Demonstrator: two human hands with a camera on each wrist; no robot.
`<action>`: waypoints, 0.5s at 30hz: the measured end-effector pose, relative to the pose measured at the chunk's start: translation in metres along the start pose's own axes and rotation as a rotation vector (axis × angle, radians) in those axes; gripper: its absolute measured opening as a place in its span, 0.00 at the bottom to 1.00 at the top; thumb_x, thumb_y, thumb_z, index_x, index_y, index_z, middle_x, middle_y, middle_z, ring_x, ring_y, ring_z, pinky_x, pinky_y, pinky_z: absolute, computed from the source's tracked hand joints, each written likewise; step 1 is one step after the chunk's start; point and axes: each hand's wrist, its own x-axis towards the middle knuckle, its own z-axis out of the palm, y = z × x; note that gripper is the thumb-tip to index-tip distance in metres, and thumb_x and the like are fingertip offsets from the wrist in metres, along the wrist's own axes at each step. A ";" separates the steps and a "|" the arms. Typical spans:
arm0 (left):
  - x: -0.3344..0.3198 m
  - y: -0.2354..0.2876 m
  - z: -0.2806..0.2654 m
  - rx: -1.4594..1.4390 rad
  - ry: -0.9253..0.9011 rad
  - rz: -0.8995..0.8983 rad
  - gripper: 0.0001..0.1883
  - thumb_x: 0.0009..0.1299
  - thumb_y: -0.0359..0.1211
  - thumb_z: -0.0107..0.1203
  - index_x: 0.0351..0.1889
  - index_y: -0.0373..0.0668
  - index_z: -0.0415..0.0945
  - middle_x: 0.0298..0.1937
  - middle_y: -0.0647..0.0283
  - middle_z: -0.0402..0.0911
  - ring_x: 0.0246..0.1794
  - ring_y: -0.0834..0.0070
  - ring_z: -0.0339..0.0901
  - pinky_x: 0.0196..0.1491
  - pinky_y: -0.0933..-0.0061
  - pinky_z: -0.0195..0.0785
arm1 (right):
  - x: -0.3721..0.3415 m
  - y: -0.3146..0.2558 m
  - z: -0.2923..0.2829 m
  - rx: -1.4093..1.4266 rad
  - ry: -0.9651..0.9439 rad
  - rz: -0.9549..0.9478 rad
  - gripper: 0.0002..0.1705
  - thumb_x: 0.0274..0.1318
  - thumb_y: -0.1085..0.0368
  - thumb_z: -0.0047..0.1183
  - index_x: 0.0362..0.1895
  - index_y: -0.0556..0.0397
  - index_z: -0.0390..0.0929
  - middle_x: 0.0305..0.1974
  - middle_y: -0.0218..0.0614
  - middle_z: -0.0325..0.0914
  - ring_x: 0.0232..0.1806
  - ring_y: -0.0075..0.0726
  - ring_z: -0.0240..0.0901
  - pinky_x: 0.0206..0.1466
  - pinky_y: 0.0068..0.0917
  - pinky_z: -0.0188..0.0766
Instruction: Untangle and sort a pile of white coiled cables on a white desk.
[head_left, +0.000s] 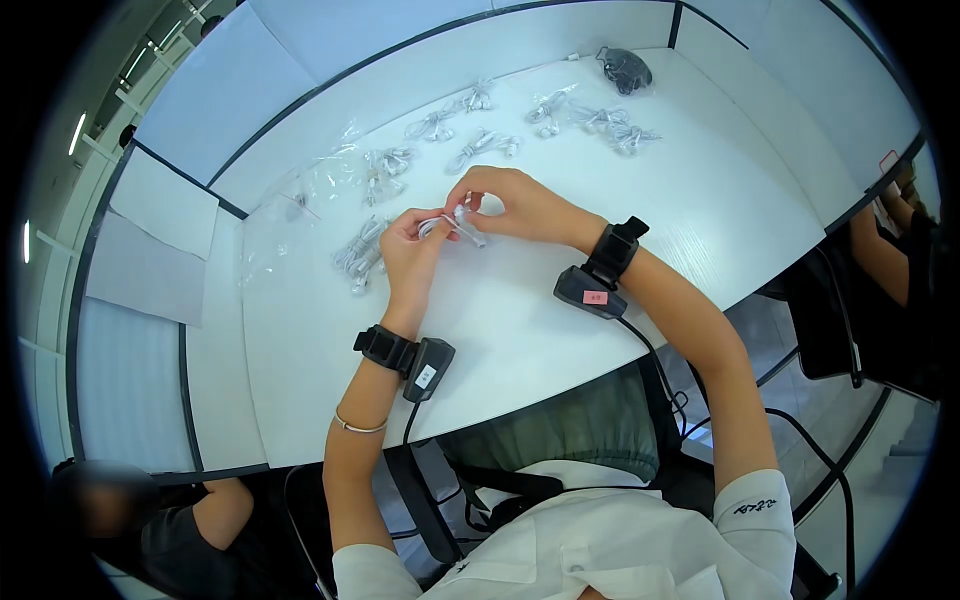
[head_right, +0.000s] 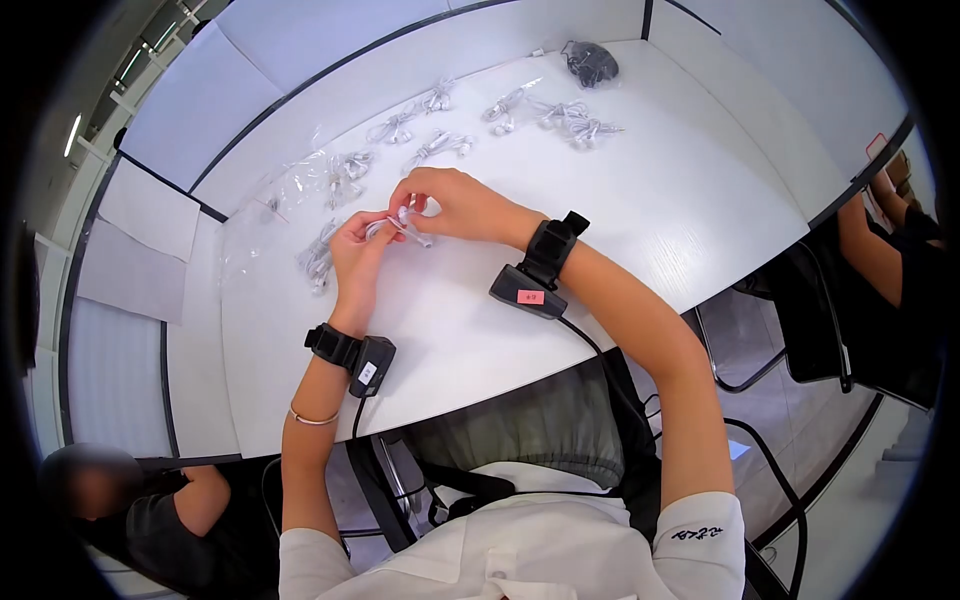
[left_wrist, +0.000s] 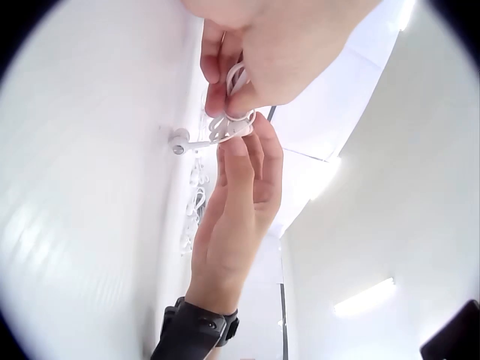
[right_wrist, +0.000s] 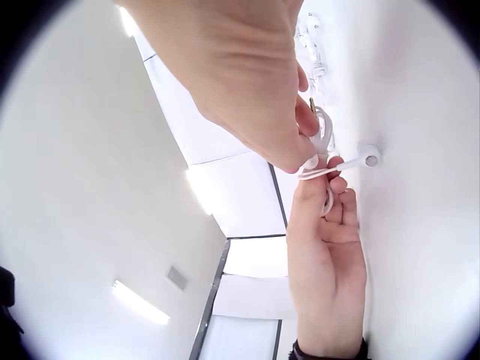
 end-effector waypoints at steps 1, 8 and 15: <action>0.000 0.001 0.000 0.003 0.008 -0.008 0.08 0.62 0.24 0.56 0.37 0.30 0.76 0.32 0.58 0.81 0.28 0.77 0.79 0.34 0.81 0.69 | 0.000 -0.001 0.001 -0.008 0.006 0.006 0.11 0.49 0.70 0.53 0.39 0.53 0.77 0.37 0.36 0.76 0.35 0.32 0.72 0.42 0.28 0.69; -0.002 0.007 0.001 -0.029 0.034 -0.068 0.09 0.63 0.26 0.57 0.39 0.29 0.77 0.32 0.58 0.81 0.29 0.77 0.79 0.34 0.82 0.70 | 0.000 -0.002 0.009 -0.033 0.087 0.006 0.10 0.52 0.71 0.49 0.40 0.52 0.78 0.37 0.37 0.74 0.37 0.36 0.73 0.41 0.29 0.70; -0.001 0.002 0.000 -0.030 0.037 -0.089 0.09 0.65 0.27 0.55 0.41 0.31 0.76 0.33 0.59 0.81 0.31 0.77 0.79 0.38 0.81 0.70 | 0.000 -0.001 0.010 -0.023 0.098 0.046 0.12 0.55 0.70 0.50 0.44 0.51 0.78 0.36 0.35 0.73 0.37 0.31 0.70 0.45 0.26 0.66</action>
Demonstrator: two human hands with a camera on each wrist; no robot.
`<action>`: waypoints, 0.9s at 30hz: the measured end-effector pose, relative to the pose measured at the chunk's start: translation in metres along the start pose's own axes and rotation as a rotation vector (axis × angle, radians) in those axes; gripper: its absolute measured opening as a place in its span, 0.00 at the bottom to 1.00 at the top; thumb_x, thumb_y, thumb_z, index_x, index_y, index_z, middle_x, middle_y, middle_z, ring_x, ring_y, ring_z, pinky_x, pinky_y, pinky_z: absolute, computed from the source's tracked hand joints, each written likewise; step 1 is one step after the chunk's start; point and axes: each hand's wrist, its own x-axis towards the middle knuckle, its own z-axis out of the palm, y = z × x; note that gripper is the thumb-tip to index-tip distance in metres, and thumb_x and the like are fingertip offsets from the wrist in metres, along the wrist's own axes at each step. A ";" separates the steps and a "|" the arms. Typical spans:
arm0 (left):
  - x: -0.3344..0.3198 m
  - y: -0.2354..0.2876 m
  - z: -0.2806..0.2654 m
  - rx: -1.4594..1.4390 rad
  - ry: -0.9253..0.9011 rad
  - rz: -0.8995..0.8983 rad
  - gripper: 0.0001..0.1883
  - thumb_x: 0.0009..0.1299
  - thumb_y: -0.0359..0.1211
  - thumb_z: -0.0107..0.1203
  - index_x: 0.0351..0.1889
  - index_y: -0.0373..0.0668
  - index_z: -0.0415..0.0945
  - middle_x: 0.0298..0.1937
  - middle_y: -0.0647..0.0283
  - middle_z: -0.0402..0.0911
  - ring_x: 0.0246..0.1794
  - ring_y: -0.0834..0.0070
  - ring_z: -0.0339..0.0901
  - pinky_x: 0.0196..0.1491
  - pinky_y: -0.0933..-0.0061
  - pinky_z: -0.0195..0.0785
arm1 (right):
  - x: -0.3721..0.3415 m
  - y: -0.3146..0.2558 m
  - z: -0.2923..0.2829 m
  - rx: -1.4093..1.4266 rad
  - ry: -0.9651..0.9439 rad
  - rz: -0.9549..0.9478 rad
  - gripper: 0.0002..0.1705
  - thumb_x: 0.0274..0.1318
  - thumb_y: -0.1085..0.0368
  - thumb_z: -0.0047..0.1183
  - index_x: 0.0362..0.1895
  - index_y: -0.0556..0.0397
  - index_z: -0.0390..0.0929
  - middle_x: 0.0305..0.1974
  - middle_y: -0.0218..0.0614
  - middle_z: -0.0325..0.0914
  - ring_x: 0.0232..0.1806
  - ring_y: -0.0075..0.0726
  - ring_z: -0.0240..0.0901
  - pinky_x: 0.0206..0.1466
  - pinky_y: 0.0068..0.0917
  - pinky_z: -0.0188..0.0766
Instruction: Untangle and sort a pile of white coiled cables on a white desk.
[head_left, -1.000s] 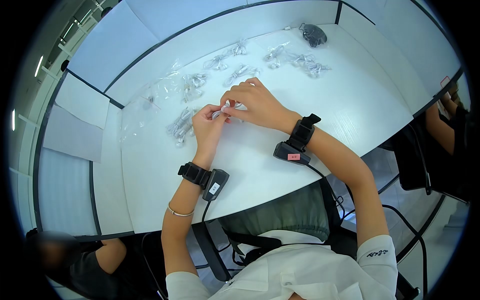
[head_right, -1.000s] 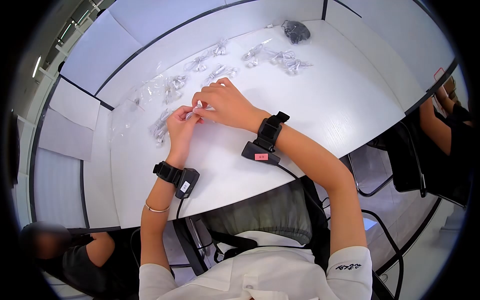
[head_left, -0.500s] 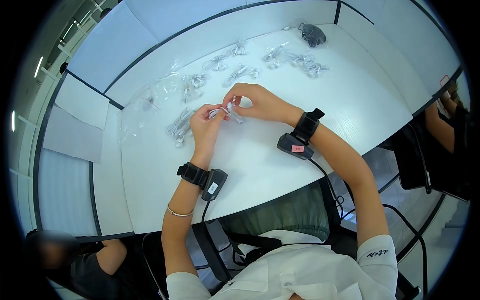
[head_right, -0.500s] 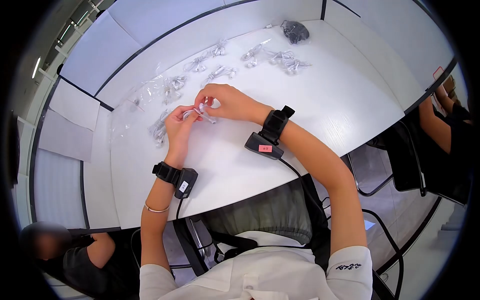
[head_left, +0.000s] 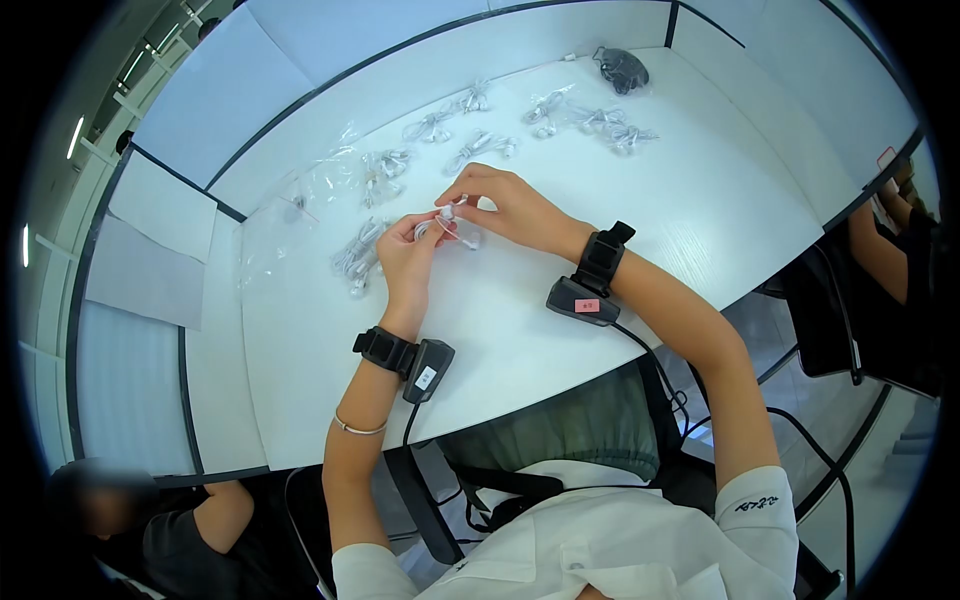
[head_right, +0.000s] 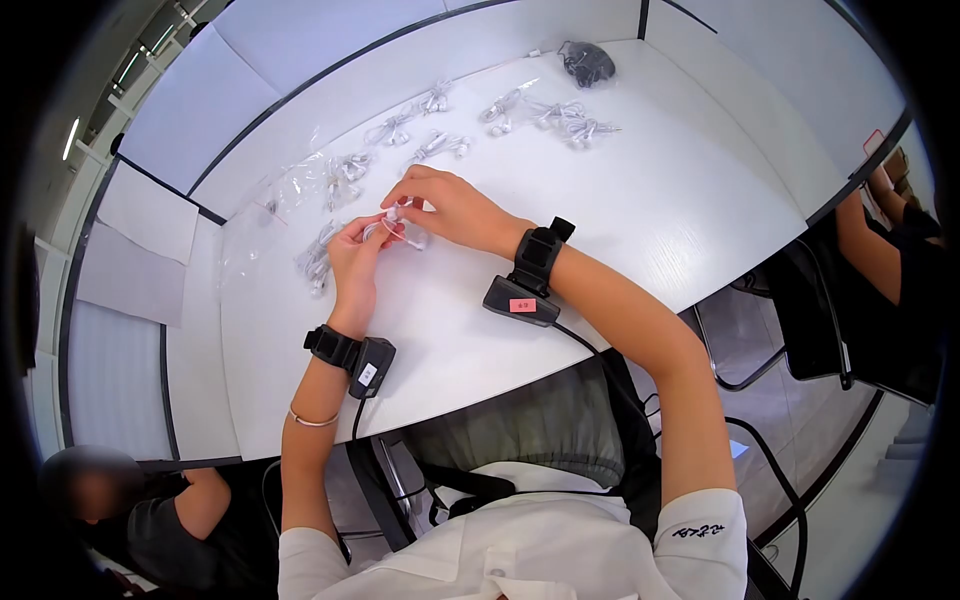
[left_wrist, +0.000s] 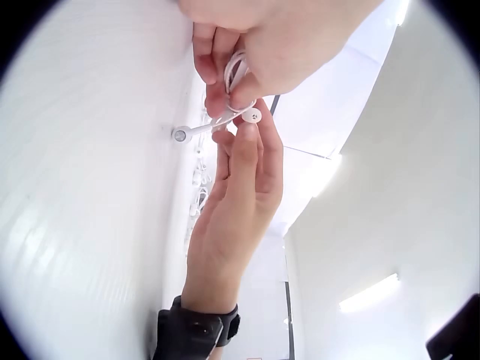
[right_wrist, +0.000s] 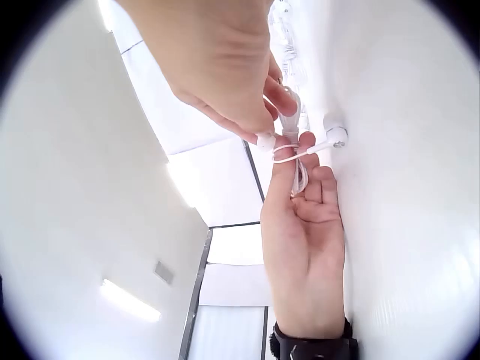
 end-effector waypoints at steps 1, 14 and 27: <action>0.000 0.000 0.000 0.002 -0.001 0.004 0.10 0.65 0.27 0.55 0.41 0.31 0.76 0.33 0.59 0.81 0.31 0.77 0.80 0.38 0.81 0.70 | 0.000 -0.001 0.000 0.012 0.003 0.002 0.12 0.55 0.69 0.51 0.44 0.51 0.78 0.36 0.35 0.73 0.37 0.31 0.70 0.45 0.26 0.66; -0.002 0.007 0.006 -0.039 0.022 0.119 0.05 0.64 0.23 0.54 0.37 0.32 0.72 0.33 0.57 0.80 0.31 0.75 0.79 0.36 0.79 0.73 | 0.002 0.004 0.012 0.085 0.115 -0.012 0.10 0.51 0.66 0.55 0.39 0.54 0.78 0.29 0.37 0.75 0.33 0.32 0.73 0.40 0.29 0.69; -0.001 0.005 0.005 0.015 -0.008 0.121 0.05 0.65 0.25 0.55 0.35 0.32 0.73 0.32 0.57 0.81 0.29 0.75 0.80 0.34 0.79 0.71 | 0.000 0.004 0.011 0.072 0.141 0.006 0.10 0.53 0.67 0.54 0.39 0.57 0.77 0.29 0.38 0.77 0.33 0.33 0.74 0.40 0.28 0.70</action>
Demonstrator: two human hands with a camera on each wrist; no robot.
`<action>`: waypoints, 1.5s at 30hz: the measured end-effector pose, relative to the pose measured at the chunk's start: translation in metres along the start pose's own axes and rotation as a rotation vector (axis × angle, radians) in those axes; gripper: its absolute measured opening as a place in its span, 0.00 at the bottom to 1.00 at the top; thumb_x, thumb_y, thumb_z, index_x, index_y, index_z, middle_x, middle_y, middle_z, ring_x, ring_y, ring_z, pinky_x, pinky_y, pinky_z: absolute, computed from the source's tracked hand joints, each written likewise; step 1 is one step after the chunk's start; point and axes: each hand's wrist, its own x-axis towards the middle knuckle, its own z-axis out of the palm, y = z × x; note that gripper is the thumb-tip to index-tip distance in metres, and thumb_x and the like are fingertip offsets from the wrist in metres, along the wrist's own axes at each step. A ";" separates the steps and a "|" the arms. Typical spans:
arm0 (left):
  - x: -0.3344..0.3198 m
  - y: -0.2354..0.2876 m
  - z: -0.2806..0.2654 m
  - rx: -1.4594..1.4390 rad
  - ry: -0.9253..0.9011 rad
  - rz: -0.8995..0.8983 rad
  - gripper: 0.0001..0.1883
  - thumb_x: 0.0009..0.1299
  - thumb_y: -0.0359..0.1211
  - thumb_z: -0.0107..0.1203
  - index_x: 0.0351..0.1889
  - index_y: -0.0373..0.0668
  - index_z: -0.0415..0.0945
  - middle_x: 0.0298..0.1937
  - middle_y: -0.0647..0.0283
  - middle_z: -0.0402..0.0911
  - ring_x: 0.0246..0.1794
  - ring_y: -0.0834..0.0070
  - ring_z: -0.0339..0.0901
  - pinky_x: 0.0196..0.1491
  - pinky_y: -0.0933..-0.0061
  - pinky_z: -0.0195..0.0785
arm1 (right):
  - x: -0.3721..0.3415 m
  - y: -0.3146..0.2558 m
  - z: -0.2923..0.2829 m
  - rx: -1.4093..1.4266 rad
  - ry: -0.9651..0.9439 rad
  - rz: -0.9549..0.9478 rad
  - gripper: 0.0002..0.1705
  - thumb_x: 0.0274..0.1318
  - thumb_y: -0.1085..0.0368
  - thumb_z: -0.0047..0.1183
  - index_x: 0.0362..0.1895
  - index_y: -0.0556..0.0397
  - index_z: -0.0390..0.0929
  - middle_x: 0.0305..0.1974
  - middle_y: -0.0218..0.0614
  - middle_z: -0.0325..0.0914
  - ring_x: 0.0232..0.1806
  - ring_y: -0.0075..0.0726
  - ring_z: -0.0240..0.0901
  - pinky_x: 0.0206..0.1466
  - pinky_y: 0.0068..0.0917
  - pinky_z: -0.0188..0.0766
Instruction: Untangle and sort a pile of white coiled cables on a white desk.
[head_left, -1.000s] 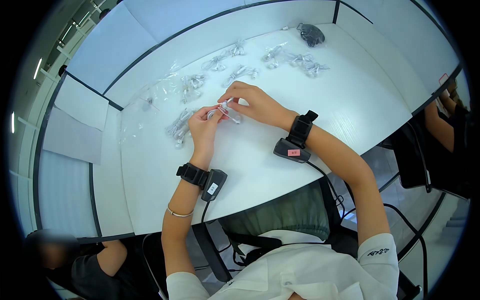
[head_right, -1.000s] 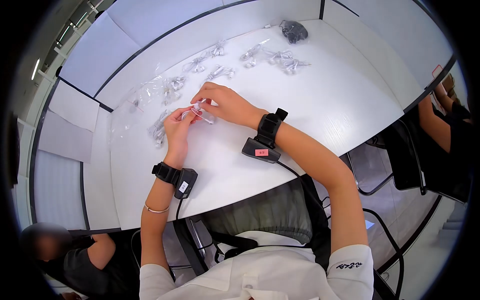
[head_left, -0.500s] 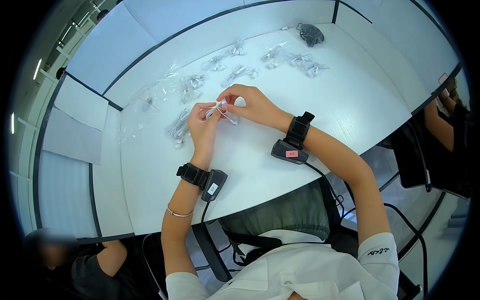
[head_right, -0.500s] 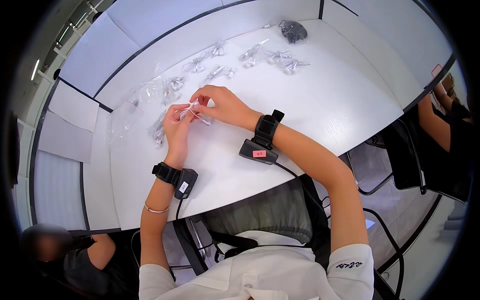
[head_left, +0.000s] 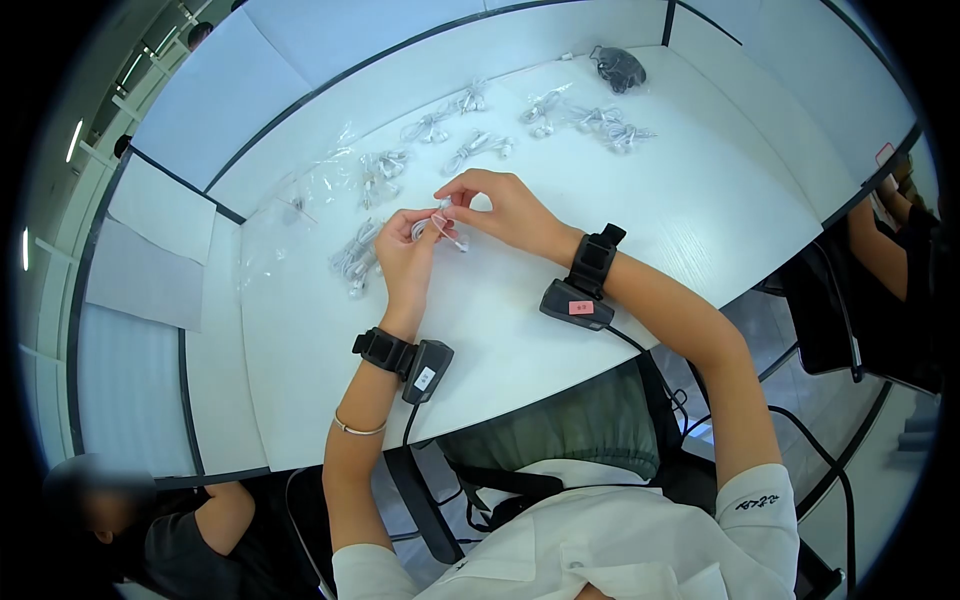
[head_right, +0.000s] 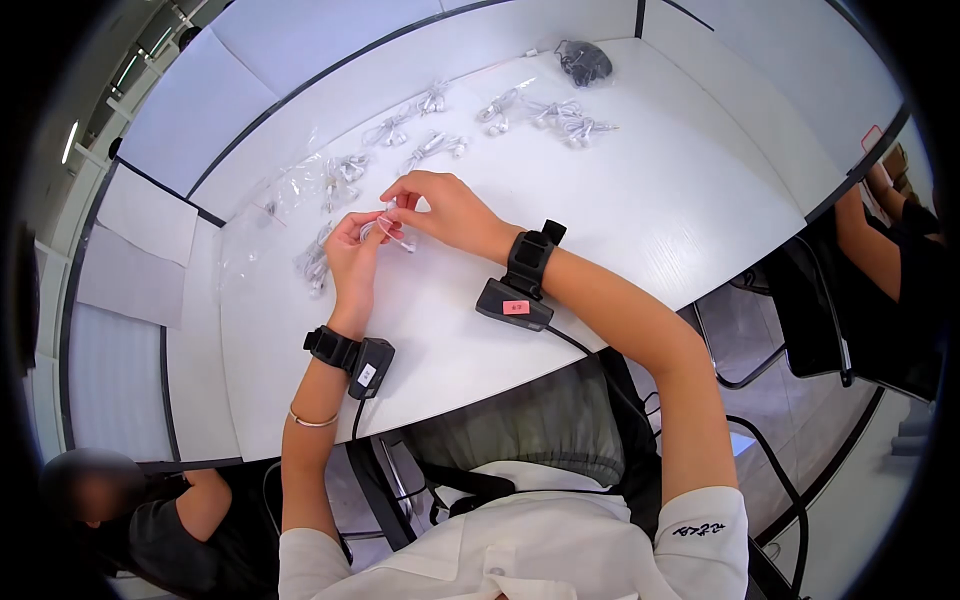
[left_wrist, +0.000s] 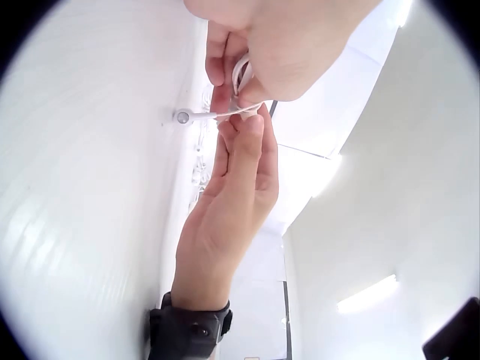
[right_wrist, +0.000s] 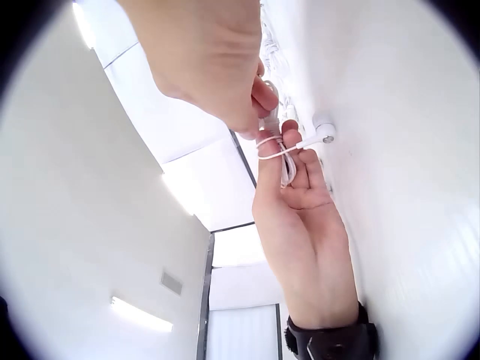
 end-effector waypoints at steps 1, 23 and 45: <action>0.000 0.001 0.000 0.004 0.002 -0.016 0.06 0.65 0.26 0.56 0.36 0.32 0.74 0.31 0.57 0.81 0.29 0.75 0.80 0.34 0.79 0.71 | 0.000 0.002 0.000 0.006 0.005 -0.007 0.10 0.53 0.67 0.54 0.39 0.57 0.77 0.29 0.38 0.78 0.33 0.33 0.74 0.40 0.28 0.70; -0.003 -0.001 -0.002 -0.041 -0.034 -0.142 0.10 0.68 0.30 0.51 0.39 0.30 0.73 0.32 0.55 0.81 0.32 0.72 0.81 0.38 0.77 0.70 | -0.004 0.001 0.007 -0.017 -0.039 0.067 0.11 0.54 0.65 0.54 0.39 0.59 0.75 0.30 0.38 0.75 0.33 0.31 0.72 0.39 0.27 0.69; -0.005 -0.003 -0.005 -0.012 -0.119 -0.183 0.05 0.68 0.30 0.46 0.38 0.40 0.69 0.33 0.67 0.72 0.33 0.83 0.65 0.41 0.80 0.60 | -0.006 -0.004 0.007 0.024 -0.062 0.107 0.11 0.54 0.64 0.56 0.39 0.56 0.73 0.30 0.32 0.74 0.32 0.25 0.68 0.38 0.24 0.66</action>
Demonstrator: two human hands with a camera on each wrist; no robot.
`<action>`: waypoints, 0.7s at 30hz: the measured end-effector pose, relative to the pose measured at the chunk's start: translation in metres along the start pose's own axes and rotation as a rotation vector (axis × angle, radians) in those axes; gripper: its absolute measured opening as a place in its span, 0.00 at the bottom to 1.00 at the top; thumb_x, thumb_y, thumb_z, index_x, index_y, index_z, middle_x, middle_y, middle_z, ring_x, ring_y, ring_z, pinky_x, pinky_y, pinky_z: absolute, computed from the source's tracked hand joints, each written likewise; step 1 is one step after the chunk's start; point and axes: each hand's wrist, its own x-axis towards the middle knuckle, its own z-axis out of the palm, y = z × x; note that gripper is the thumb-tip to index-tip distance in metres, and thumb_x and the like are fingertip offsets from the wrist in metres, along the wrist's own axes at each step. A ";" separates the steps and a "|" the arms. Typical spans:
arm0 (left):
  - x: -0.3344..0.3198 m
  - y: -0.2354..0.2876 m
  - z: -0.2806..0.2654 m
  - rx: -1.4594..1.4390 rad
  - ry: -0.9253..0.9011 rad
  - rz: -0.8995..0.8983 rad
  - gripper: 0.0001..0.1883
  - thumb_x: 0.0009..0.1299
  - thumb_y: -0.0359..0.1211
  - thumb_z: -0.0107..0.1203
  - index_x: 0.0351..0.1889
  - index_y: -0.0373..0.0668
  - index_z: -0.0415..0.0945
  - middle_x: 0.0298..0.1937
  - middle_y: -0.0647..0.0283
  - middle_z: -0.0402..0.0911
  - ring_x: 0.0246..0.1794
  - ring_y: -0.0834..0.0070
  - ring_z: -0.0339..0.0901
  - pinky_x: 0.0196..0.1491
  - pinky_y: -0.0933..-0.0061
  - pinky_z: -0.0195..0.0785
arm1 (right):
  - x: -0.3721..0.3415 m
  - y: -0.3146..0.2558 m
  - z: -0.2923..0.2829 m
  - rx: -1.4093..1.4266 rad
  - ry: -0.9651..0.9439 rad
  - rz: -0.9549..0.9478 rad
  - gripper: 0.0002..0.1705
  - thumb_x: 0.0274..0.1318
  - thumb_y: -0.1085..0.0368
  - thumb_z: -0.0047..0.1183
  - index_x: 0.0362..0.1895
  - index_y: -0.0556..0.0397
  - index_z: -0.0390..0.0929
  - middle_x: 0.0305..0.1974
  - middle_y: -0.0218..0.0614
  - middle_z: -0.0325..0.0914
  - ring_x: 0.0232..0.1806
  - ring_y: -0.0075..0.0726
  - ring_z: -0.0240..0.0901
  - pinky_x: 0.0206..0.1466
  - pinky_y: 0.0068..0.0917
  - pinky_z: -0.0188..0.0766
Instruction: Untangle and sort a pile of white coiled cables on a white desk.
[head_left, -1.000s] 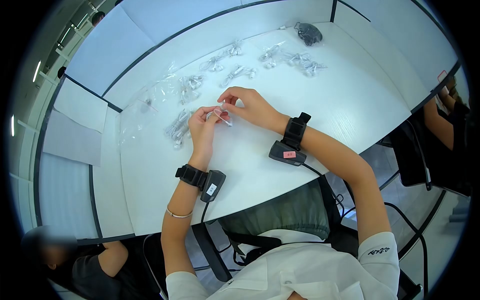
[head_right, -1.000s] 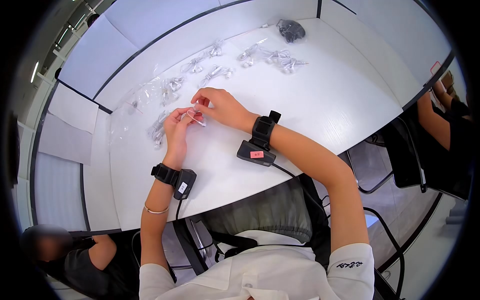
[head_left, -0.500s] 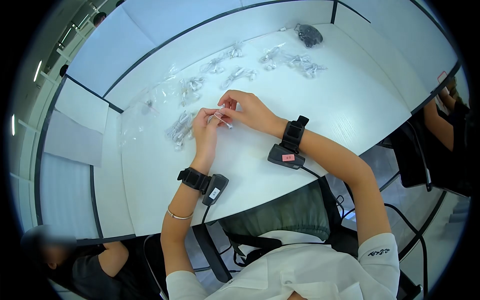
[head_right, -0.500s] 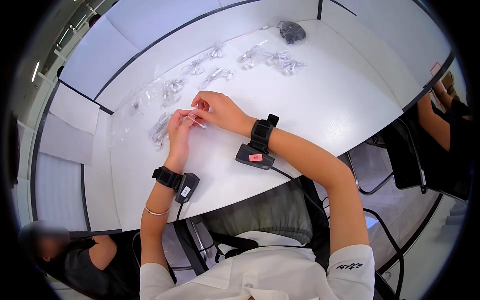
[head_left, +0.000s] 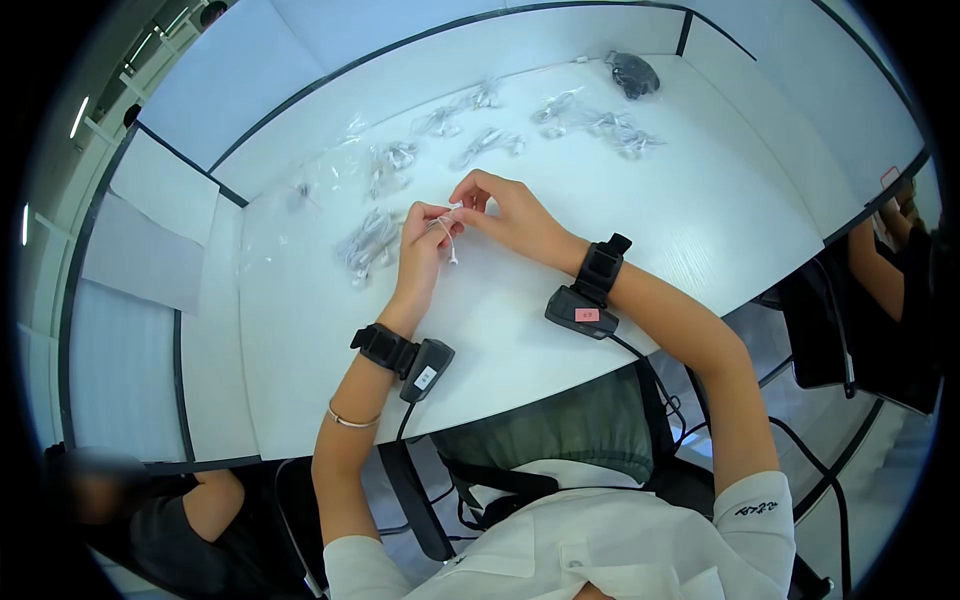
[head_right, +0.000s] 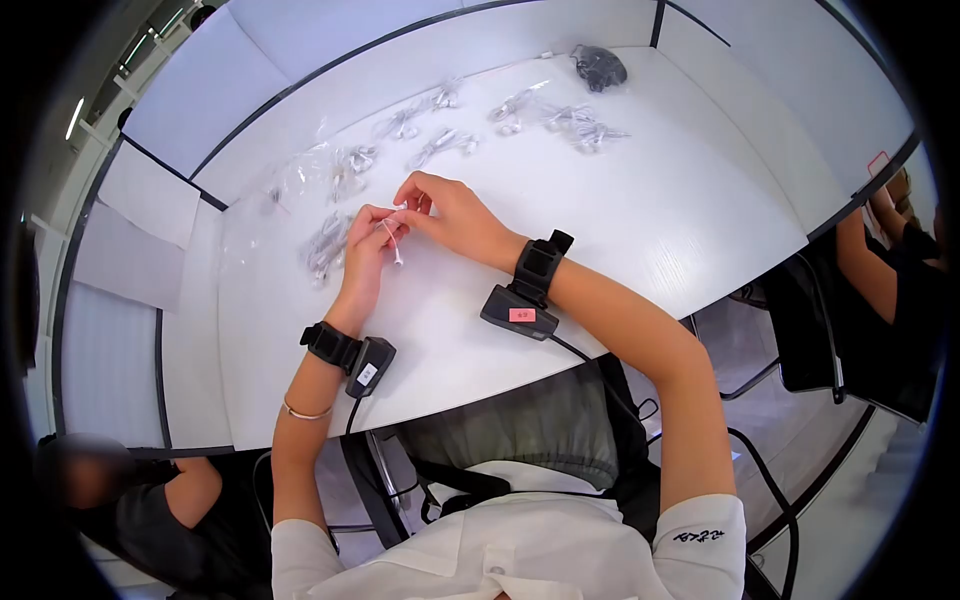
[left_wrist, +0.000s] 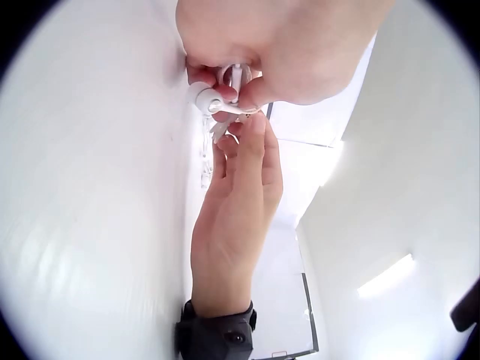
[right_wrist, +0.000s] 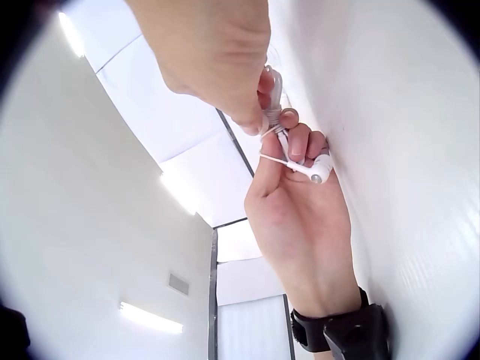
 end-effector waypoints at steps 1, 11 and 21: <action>0.000 0.001 0.000 -0.006 -0.004 -0.018 0.05 0.69 0.30 0.46 0.38 0.40 0.69 0.34 0.66 0.72 0.33 0.83 0.66 0.42 0.79 0.60 | 0.000 -0.001 -0.001 -0.002 -0.003 0.006 0.11 0.54 0.64 0.56 0.39 0.56 0.73 0.30 0.32 0.74 0.32 0.25 0.68 0.38 0.24 0.66; 0.004 0.001 -0.003 -0.083 -0.056 -0.030 0.04 0.69 0.31 0.46 0.38 0.42 0.67 0.32 0.65 0.73 0.35 0.81 0.68 0.38 0.81 0.57 | 0.000 0.003 0.002 0.039 0.047 -0.037 0.11 0.53 0.63 0.56 0.35 0.58 0.73 0.27 0.35 0.75 0.29 0.28 0.69 0.35 0.26 0.67; 0.003 -0.001 -0.002 -0.020 -0.077 0.028 0.05 0.70 0.33 0.46 0.37 0.42 0.65 0.31 0.67 0.72 0.34 0.82 0.68 0.37 0.81 0.58 | -0.001 0.005 0.003 0.091 0.049 -0.036 0.09 0.53 0.66 0.56 0.34 0.58 0.73 0.25 0.33 0.75 0.28 0.26 0.69 0.35 0.25 0.68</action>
